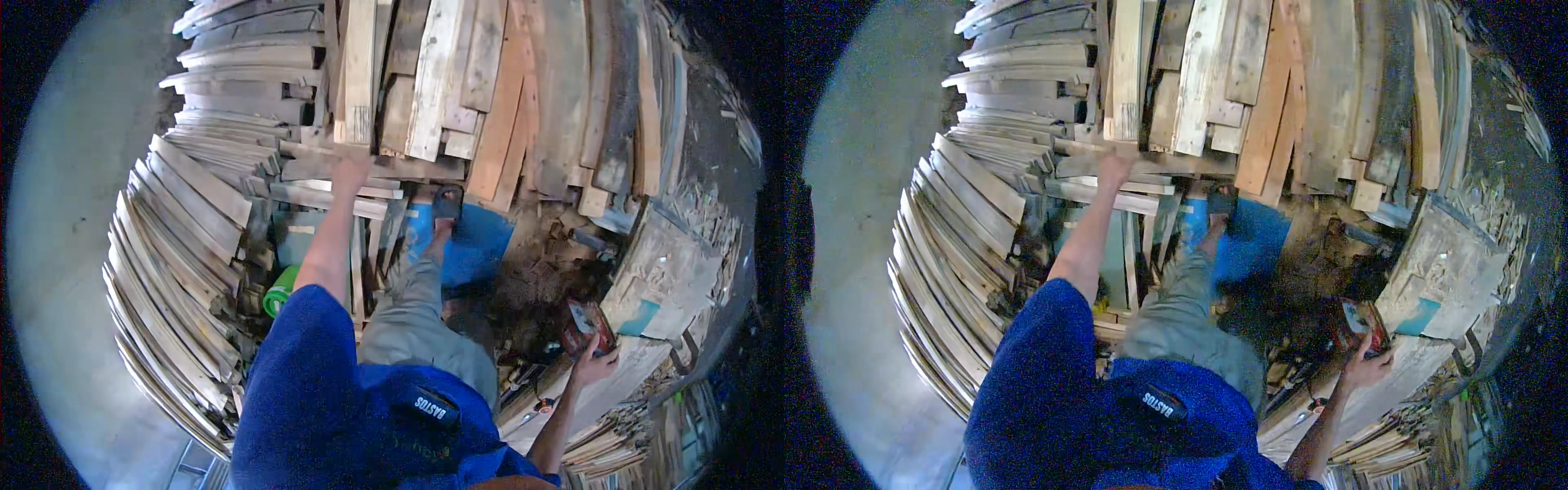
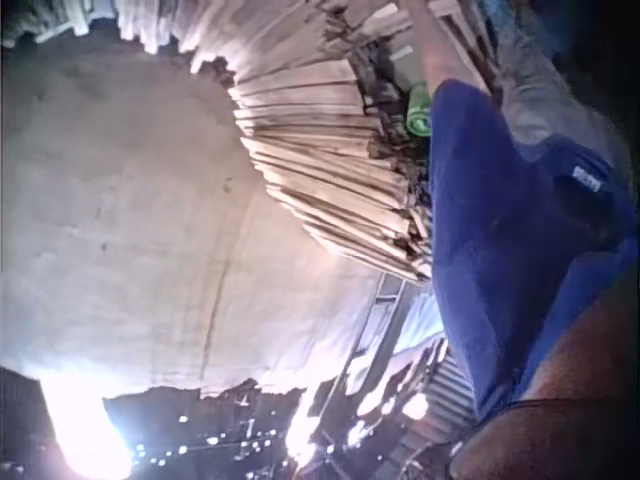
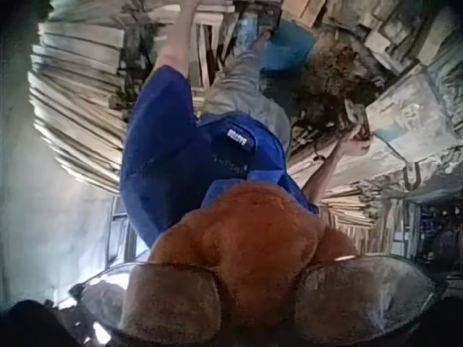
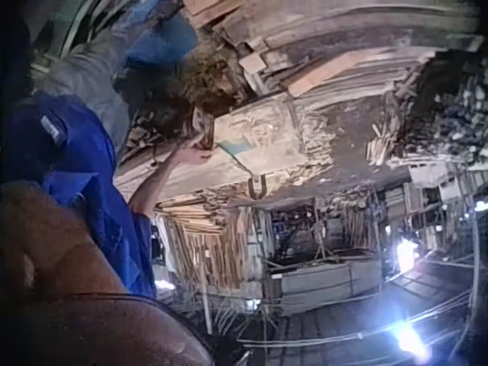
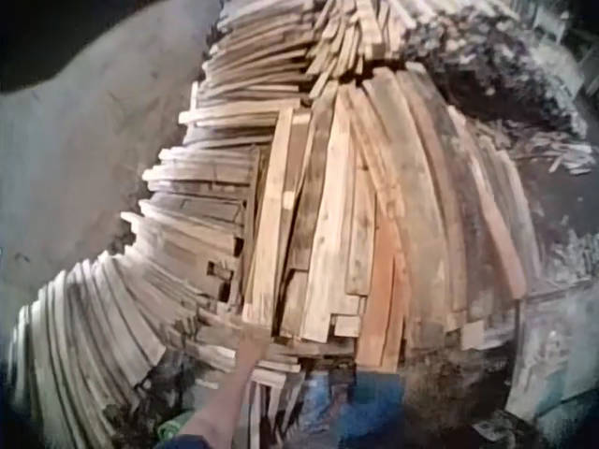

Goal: Selecting and inspecting wooden planks from a large pile and placing them on a workbench.

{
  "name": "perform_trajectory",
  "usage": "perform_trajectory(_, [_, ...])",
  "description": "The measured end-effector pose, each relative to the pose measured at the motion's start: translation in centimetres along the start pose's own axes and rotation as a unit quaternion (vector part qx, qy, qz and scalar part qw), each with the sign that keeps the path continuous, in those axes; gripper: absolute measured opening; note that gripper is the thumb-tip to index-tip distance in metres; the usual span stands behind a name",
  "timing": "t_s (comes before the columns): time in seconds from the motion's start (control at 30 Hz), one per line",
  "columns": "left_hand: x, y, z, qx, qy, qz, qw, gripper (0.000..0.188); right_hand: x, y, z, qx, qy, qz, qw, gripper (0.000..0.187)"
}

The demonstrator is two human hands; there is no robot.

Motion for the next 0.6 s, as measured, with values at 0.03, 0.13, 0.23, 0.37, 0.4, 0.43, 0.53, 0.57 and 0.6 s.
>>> perform_trajectory(0.03, [1.6,1.7,0.4,-0.087,0.047,-0.016,0.995,0.085,0.8,0.3,0.2,-0.007,-0.010,-0.007,1.000,0.080])
perform_trajectory(0.13, [-2.9,6.6,0.6,-0.068,0.003,-0.147,0.987,0.095,0.0,0.1,0.1,-0.022,-0.047,0.001,0.999,0.079])
perform_trajectory(0.23, [-2.2,9.0,1.3,-0.088,0.059,-0.093,0.990,0.105,0.9,-0.2,-0.4,-0.028,-0.019,0.011,0.999,0.077])
perform_trajectory(0.37, [-0.7,9.5,2.5,-0.016,0.019,-0.153,0.988,0.114,-0.5,-0.5,0.8,-0.013,-0.027,0.012,0.999,0.079])
perform_trajectory(0.4, [-1.2,9.3,2.1,0.017,0.030,-0.146,0.989,0.114,-0.1,-0.4,0.8,-0.021,-0.030,0.013,0.999,0.079])
perform_trajectory(0.43, [-1.7,8.8,1.5,0.050,0.044,-0.141,0.988,0.115,0.3,-0.7,0.5,-0.027,-0.032,0.014,0.999,0.079])
perform_trajectory(0.53, [-4.1,7.5,2.7,0.011,0.115,-0.069,0.991,0.105,0.2,-0.7,0.0,-0.022,-0.029,0.018,0.999,0.079])
perform_trajectory(0.57, [-5.5,7.0,3.3,-0.033,0.051,-0.031,0.998,0.100,0.0,-0.7,0.0,-0.019,-0.033,0.027,0.999,0.079])
perform_trajectory(0.6, [-6.6,6.3,3.4,-0.075,-0.011,0.005,0.997,0.096,0.4,-0.7,-0.3,-0.002,-0.021,0.043,0.999,0.081])
Point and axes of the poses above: each hand's wrist, its own y-axis towards the middle knuckle, its own z-axis out of the palm, x = y × z, the point moved 3 cm from there along y, towards the middle knuckle, and after that the axes turned 15 degrees about z, right-handed, at the moved point
